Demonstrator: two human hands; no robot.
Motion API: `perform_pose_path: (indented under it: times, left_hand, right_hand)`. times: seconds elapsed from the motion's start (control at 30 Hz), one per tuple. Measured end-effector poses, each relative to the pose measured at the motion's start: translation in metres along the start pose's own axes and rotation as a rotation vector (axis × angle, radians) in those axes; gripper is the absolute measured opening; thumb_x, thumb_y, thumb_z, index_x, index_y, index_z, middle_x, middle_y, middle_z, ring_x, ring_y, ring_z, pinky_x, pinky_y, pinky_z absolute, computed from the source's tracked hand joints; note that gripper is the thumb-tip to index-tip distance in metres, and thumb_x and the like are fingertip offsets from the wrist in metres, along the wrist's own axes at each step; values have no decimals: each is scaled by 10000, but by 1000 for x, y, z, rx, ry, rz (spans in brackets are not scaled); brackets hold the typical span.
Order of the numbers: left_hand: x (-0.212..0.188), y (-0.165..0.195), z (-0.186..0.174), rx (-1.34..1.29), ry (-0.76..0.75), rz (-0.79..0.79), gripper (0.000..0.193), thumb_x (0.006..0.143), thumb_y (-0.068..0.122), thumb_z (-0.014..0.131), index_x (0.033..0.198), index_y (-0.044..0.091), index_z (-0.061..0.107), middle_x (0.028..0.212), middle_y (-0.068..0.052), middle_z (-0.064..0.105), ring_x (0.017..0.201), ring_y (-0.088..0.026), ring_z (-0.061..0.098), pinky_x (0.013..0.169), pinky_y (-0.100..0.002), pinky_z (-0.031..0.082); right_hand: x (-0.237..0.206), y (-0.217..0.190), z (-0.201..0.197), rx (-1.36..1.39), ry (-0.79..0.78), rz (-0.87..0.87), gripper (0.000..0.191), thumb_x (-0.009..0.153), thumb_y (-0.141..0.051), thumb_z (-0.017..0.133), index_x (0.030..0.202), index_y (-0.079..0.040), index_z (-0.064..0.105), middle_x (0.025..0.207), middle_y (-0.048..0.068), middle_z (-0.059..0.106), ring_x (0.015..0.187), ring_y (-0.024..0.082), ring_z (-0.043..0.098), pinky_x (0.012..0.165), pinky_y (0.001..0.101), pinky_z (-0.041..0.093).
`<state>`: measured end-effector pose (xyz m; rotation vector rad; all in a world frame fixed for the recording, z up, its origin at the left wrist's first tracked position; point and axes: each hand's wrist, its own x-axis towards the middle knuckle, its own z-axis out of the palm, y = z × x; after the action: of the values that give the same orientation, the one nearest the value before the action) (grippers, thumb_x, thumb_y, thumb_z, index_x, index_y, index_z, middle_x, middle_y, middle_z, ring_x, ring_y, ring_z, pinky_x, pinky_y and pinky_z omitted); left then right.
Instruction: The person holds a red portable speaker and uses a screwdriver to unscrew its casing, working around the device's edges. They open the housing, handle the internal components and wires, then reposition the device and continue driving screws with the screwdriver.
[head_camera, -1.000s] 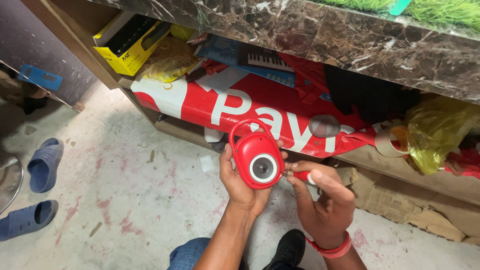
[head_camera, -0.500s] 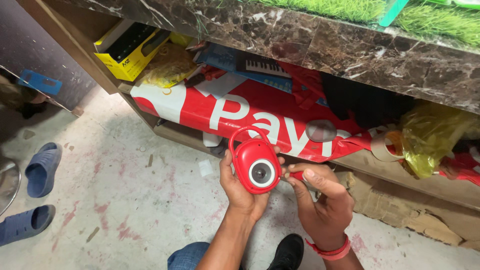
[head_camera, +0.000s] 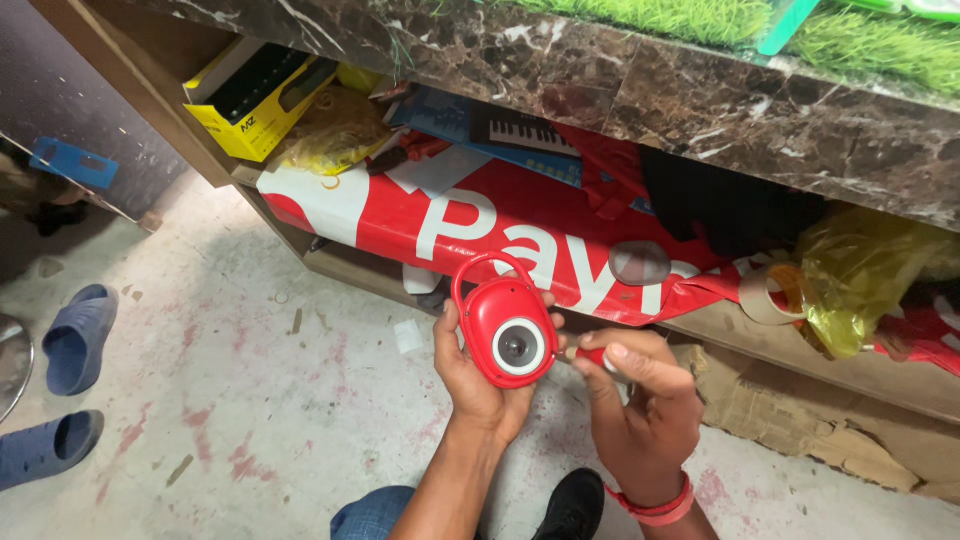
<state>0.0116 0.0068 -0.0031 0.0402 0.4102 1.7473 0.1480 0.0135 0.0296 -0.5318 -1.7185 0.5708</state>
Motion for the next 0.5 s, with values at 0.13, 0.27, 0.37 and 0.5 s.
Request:
perform_pose_path:
  times: [0.13, 0.27, 0.37, 0.5]
  left_hand:
    - [1, 0, -1, -5, 6, -4, 799, 966, 667, 320, 1291, 0, 616, 1077, -216, 725, 920, -326, 706, 798, -469, 592]
    - [0, 0, 0, 13, 31, -10, 803, 967, 667, 317, 1293, 0, 624, 1080, -215, 723, 927, -324, 707, 826, -455, 599]
    - [-1, 0, 1, 27, 42, -14, 796, 960, 671, 315, 1280, 14, 631, 1069, -210, 727, 912, -318, 709, 797, -471, 593]
    - [-1, 0, 2, 29, 12, -13, 784, 973, 661, 320, 1288, 13, 629, 1080, -213, 727, 913, -323, 708, 787, -475, 578]
  right_hand:
    - [-1, -3, 1, 69, -1, 47, 364, 979, 146, 613, 1259, -27, 458, 1185, 209, 649, 1079, 266, 737, 937, 343, 654]
    - [3, -7, 2, 120, -5, 21, 357, 974, 128, 647, 1246, -31, 481, 1172, 196, 616, 1092, 260, 741, 947, 353, 677]
    - [7, -9, -1, -35, -16, -65, 376, 911, 62, 746, 1206, -37, 534, 1086, 167, 675, 1044, 235, 733, 917, 342, 647]
    - [7, -11, -1, -148, 21, -57, 342, 886, 54, 780, 1151, -39, 585, 1027, 171, 711, 993, 222, 733, 841, 315, 615]
